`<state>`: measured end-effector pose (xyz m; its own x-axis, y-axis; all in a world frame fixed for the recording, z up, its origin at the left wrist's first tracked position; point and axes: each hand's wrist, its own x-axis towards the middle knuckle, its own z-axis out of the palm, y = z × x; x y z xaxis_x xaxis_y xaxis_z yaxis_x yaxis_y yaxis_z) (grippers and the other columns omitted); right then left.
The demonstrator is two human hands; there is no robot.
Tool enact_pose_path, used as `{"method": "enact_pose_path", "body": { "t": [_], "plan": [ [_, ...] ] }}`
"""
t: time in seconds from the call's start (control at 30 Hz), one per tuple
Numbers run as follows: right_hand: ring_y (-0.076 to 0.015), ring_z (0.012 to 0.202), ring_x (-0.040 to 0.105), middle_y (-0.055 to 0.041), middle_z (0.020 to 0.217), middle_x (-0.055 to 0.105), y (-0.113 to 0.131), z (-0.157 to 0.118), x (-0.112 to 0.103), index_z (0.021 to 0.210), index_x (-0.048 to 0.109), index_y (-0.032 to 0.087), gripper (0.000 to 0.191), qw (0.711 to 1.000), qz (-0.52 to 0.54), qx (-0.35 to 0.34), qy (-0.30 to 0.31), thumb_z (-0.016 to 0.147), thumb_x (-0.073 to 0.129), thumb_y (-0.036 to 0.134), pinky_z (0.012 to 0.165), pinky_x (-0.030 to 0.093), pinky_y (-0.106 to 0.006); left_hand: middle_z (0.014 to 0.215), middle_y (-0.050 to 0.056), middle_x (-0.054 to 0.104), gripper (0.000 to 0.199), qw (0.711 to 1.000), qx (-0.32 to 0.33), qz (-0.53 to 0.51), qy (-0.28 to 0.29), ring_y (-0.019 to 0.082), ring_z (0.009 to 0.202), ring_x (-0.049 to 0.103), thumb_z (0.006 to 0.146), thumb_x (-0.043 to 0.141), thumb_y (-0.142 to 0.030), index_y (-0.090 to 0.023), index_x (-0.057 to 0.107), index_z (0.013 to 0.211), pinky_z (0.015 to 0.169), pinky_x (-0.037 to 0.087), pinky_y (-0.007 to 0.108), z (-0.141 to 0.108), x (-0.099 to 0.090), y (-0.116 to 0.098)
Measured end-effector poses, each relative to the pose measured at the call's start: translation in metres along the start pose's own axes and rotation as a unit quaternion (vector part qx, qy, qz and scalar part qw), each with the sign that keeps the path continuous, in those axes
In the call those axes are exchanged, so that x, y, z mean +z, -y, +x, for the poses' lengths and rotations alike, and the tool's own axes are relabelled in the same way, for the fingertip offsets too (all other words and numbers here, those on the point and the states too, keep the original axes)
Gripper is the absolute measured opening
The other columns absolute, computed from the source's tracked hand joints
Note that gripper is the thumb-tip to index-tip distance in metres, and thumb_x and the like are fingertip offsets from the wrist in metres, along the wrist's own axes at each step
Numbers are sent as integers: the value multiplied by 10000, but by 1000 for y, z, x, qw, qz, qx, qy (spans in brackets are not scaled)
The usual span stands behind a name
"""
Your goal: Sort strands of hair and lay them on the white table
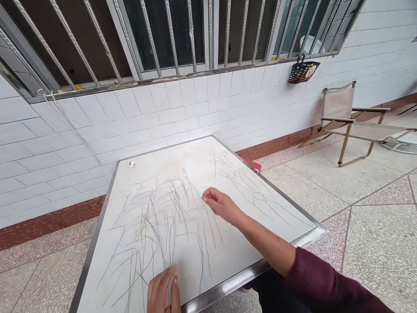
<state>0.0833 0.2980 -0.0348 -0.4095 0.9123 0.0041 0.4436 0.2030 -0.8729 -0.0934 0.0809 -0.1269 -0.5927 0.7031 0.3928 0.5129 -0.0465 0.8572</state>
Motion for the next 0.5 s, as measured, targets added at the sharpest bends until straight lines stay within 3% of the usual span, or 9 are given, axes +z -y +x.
{"method": "enact_pose_path", "body": {
  "t": [0.07, 0.13, 0.2, 0.3, 0.5],
  "plan": [
    [-76, 536, 378, 57, 702, 459, 2, -44, 10, 970, 564, 227, 161, 972, 217, -20, 88, 947, 515, 379, 488, 325, -203, 1067, 74, 739, 339, 975, -193, -110, -10, 270, 1015, 633, 830, 698, -379, -266, 698, 1149, 793, 472, 367, 14, -1, -33],
    [-69, 512, 317, 70, 658, 407, 4, -80, 17, 941, 572, 211, 173, 928, 343, -15, 147, 906, 592, 380, 484, 272, -207, 1142, 87, 716, 443, 929, -272, -250, -4, 233, 1057, 618, 789, 743, -418, -237, 662, 1185, 817, 464, 324, 30, -1, -66],
    [-63, 505, 298, 73, 650, 401, 8, -108, 23, 931, 586, 199, 194, 898, 398, -5, 187, 883, 634, 381, 489, 251, -211, 1204, 95, 689, 498, 889, -294, -351, 21, 191, 1029, 618, 749, 791, -395, -231, 651, 1198, 803, 462, 288, 41, 0, -94],
    [-56, 502, 293, 66, 680, 431, 13, -135, 28, 928, 601, 193, 220, 887, 409, 1, 214, 871, 659, 397, 489, 231, -213, 1194, 104, 685, 497, 851, -304, -426, 37, 163, 980, 628, 711, 832, -351, -211, 677, 1163, 776, 470, 262, 42, 0, -121],
    [-65, 526, 302, 64, 688, 444, 14, -164, 26, 925, 601, 195, 223, 900, 366, -6, 237, 887, 650, 410, 509, 230, -221, 954, 47, 700, 444, 848, -292, -442, -6, 119, 812, 634, 625, 886, -286, -203, 726, 1031, 709, 478, 234, 18, -9, -137]
  ]
}}
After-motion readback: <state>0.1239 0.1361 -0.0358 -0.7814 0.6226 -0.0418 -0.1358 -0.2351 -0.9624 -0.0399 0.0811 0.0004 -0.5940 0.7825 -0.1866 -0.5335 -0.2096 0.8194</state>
